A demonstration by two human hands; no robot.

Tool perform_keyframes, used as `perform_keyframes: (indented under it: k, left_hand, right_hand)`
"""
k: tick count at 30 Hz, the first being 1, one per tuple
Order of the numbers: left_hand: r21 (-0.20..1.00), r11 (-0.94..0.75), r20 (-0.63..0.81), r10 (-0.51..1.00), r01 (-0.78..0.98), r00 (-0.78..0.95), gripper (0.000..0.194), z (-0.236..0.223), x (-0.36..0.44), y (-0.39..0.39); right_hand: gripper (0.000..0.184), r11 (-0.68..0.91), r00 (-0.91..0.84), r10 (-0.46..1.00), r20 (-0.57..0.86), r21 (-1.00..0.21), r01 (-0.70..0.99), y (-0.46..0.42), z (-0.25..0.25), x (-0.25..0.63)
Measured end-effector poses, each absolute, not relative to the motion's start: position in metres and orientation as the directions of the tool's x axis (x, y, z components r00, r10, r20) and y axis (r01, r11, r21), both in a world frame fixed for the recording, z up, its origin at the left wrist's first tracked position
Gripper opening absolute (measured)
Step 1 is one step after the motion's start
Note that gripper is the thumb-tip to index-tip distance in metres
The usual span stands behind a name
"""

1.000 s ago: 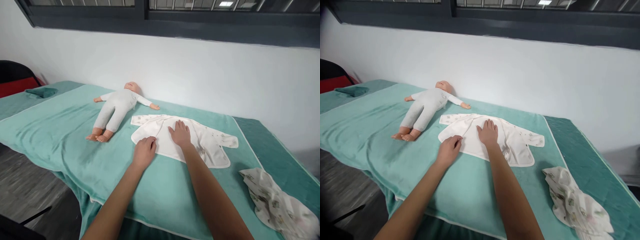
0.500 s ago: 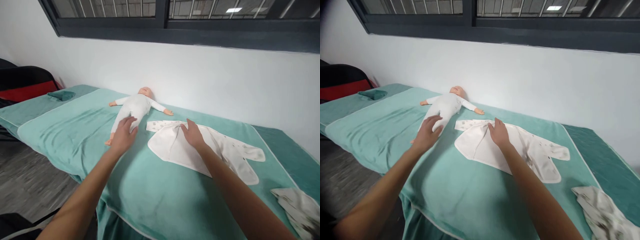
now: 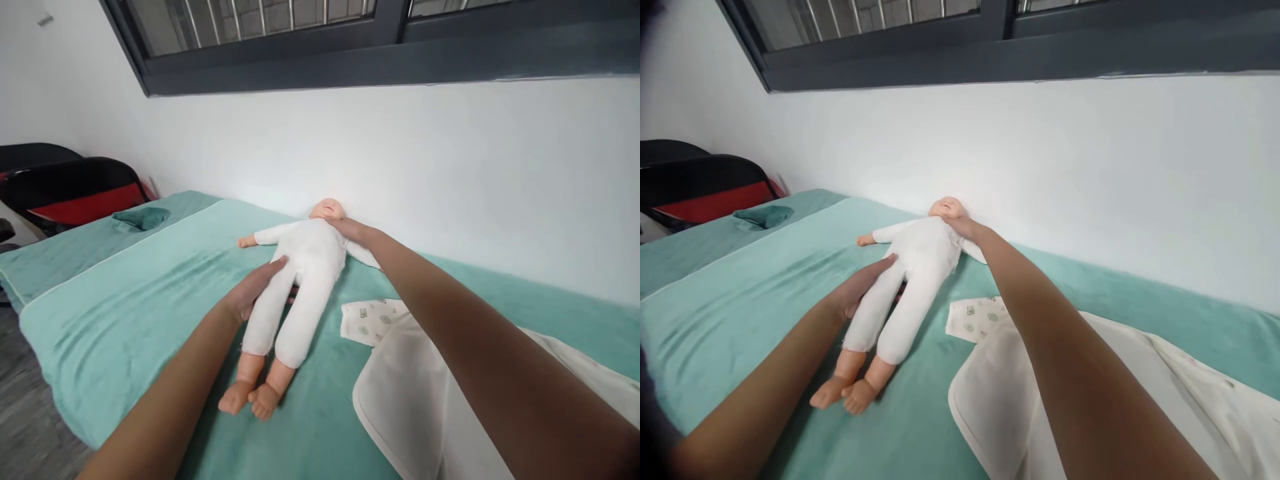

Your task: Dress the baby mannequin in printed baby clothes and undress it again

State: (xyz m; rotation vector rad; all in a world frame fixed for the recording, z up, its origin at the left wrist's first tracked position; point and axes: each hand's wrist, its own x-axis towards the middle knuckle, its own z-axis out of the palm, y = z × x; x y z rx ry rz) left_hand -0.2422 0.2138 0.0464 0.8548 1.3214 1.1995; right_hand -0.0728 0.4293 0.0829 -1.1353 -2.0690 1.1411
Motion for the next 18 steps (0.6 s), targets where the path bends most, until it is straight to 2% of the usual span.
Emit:
perform_keyframes:
  k: [4, 9, 13, 18]
  left_hand:
    - [0.948, 0.238, -0.261, 0.962, -0.212, -0.084, 0.057, 0.060, -0.231, 0.204]
    - [0.926, 0.282, -0.278, 0.959, -0.252, 0.053, 0.053, 0.097, -0.179, 0.164]
    - [0.928, 0.238, -0.204, 0.968, -0.286, 0.145, 0.054, 0.114, -0.100, 0.124]
    - [0.913, 0.212, -0.134, 0.962, -0.348, 0.237, 0.066, 0.096, 0.002, 0.090]
  right_hand:
    - [0.050, 0.251, -0.585, 0.811, -0.012, -0.896, 0.367, 0.413, 0.104, -0.059]
    - [0.050, 0.161, -0.474, 0.877, -0.079, -0.881, 0.445, 0.364, 0.142, 0.011]
    - [0.054, 0.178, -0.414, 0.909, -0.043, -0.859, 0.481, 0.314, 0.169, 0.101]
    - [0.063, 0.214, -0.308, 0.951, 0.022, -0.768, 0.604, 0.264, 0.169, 0.203]
